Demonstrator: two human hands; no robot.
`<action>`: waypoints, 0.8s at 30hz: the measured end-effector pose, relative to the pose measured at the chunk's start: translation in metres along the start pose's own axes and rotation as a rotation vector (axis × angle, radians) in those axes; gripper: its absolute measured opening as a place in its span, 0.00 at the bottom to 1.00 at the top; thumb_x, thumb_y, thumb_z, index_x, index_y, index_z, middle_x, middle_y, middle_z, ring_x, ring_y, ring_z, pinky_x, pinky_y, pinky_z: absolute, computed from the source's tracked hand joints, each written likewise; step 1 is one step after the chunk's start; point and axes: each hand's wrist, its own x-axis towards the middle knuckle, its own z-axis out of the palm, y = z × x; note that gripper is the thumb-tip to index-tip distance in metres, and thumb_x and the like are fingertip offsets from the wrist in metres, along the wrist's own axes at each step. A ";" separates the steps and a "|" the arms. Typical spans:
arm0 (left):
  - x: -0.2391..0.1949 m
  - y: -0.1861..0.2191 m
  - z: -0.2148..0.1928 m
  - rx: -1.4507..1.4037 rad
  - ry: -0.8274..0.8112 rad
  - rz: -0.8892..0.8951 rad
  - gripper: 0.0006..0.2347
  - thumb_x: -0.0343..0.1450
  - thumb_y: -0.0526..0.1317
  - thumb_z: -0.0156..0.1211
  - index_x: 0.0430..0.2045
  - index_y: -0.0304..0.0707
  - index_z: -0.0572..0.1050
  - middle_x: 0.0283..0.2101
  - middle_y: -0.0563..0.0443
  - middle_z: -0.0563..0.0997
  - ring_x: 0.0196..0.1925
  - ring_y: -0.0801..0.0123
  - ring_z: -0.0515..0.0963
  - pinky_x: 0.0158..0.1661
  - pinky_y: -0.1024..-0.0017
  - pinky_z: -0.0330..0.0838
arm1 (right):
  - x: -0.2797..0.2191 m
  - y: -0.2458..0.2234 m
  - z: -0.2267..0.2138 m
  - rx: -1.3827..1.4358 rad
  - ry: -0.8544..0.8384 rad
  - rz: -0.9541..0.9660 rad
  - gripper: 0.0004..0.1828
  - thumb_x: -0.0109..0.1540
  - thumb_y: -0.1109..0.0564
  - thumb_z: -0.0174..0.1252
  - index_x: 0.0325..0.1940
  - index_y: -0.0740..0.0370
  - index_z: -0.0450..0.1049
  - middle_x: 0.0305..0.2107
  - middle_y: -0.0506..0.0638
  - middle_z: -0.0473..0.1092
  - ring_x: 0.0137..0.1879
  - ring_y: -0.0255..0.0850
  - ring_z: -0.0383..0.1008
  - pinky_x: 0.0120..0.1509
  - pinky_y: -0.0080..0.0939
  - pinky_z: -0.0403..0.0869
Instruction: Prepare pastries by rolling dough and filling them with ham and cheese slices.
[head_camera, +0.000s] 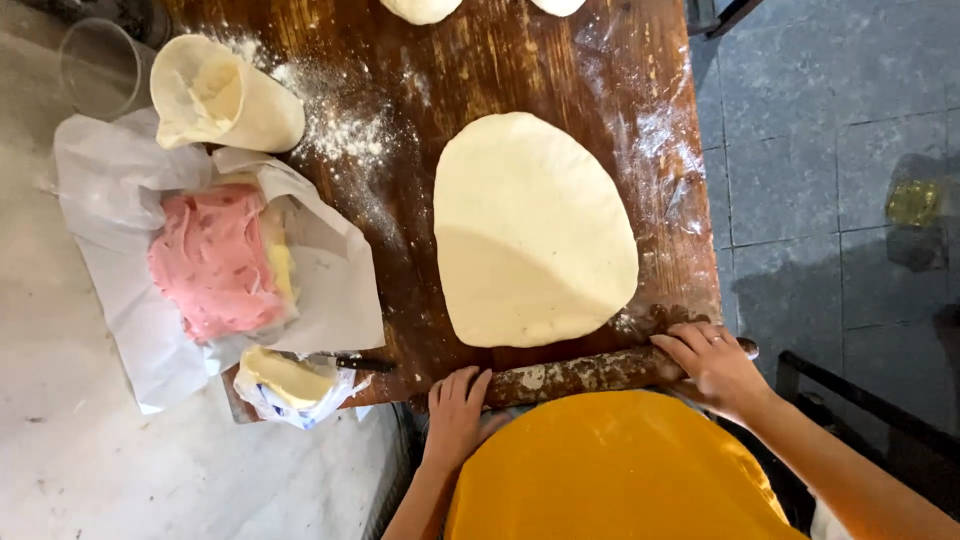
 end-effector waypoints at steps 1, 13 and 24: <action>-0.006 -0.010 0.014 0.042 -0.022 0.048 0.30 0.63 0.53 0.72 0.54 0.34 0.71 0.57 0.38 0.72 0.62 0.45 0.68 0.59 0.45 0.61 | -0.006 0.005 0.007 -0.064 -0.099 0.016 0.41 0.48 0.40 0.71 0.63 0.51 0.69 0.56 0.52 0.70 0.64 0.54 0.67 0.65 0.58 0.67; 0.076 0.011 -0.019 0.172 0.154 -0.213 0.40 0.68 0.60 0.58 0.71 0.36 0.51 0.76 0.46 0.50 0.77 0.47 0.45 0.64 0.27 0.34 | 0.078 -0.028 0.006 -0.087 0.390 0.265 0.57 0.54 0.23 0.50 0.77 0.61 0.54 0.76 0.56 0.47 0.82 0.60 0.39 0.79 0.79 0.36; 0.190 -0.036 -0.068 0.095 0.385 -0.187 0.32 0.79 0.56 0.48 0.76 0.38 0.53 0.81 0.47 0.51 0.84 0.55 0.46 0.75 0.32 0.34 | 0.206 -0.010 -0.045 -0.088 0.291 0.373 0.54 0.63 0.16 0.26 0.82 0.50 0.39 0.80 0.52 0.31 0.82 0.52 0.26 0.75 0.77 0.20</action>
